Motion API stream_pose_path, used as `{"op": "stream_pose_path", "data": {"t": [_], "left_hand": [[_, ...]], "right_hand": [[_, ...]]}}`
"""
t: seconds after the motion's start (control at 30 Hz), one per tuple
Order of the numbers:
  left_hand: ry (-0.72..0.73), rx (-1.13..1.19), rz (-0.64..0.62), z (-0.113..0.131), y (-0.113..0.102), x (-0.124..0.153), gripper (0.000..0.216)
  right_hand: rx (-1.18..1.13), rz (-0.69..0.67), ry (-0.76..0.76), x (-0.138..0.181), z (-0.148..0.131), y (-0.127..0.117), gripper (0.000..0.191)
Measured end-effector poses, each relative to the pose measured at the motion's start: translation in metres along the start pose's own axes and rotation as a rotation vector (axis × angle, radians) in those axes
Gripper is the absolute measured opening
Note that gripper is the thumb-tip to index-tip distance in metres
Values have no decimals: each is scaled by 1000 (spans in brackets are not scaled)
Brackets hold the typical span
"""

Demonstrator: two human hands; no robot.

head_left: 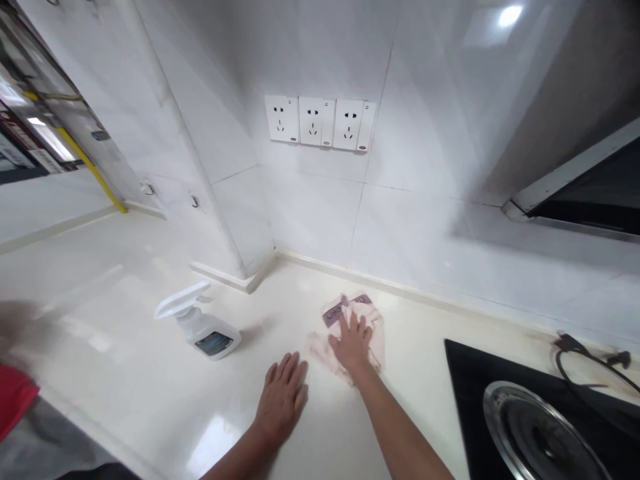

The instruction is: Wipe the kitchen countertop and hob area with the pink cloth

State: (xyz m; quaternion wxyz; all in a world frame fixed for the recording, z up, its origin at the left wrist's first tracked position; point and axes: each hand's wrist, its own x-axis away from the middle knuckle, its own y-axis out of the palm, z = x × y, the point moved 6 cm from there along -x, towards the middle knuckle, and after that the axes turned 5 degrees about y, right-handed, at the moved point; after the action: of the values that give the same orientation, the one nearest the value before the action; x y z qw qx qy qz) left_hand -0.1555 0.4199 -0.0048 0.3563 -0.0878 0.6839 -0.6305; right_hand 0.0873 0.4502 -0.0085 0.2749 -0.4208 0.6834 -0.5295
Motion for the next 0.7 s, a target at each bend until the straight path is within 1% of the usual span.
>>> {"op": "stream_pose_path", "data": {"t": [0.07, 0.1, 0.17, 0.2, 0.23, 0.3, 0.37, 0.47, 0.53, 0.57, 0.6, 0.63, 0.7], "left_hand": [[-4, 2, 2, 0, -2, 0, 48], [-7, 2, 2, 1, -2, 0, 46], [-15, 3, -6, 1, -4, 0, 41], [-19, 6, -12, 1, -4, -1, 40], [-23, 12, -19, 2, -4, -1, 39], [-31, 27, -31, 2, -4, -2, 39], [-33, 35, -34, 2, -4, -2, 38], [-31, 35, -30, 1, -3, -3, 38], [-29, 35, -24, 1, -3, -3, 38], [-29, 38, -20, 1, -4, -3, 38], [-30, 44, -15, 1, -4, -3, 37], [-30, 51, -10, 0, -4, -3, 36], [-29, 74, 11, -1, -6, -3, 35]], "right_hand": [[-44, -47, -159, 14, -27, 10, 73], [-66, -61, -230, 23, -35, 13, 69], [-110, -59, -327, 43, -36, 14, 59], [-129, -39, -341, 50, -28, 13, 54], [-145, -7, -329, 57, -15, 9, 51], [-162, 89, -234, 66, 30, -3, 54], [-158, 205, -89, 78, 91, -19, 60], [-123, 363, 123, 107, 187, -42, 73], [-96, 435, 238, 131, 236, -49, 77], [-82, 453, 256, 140, 252, -49, 77], [-73, 461, 253, 148, 262, -47, 78], [-57, 466, 245, 153, 268, -44, 79], [-12, 473, 224, 158, 270, -35, 79]]}}
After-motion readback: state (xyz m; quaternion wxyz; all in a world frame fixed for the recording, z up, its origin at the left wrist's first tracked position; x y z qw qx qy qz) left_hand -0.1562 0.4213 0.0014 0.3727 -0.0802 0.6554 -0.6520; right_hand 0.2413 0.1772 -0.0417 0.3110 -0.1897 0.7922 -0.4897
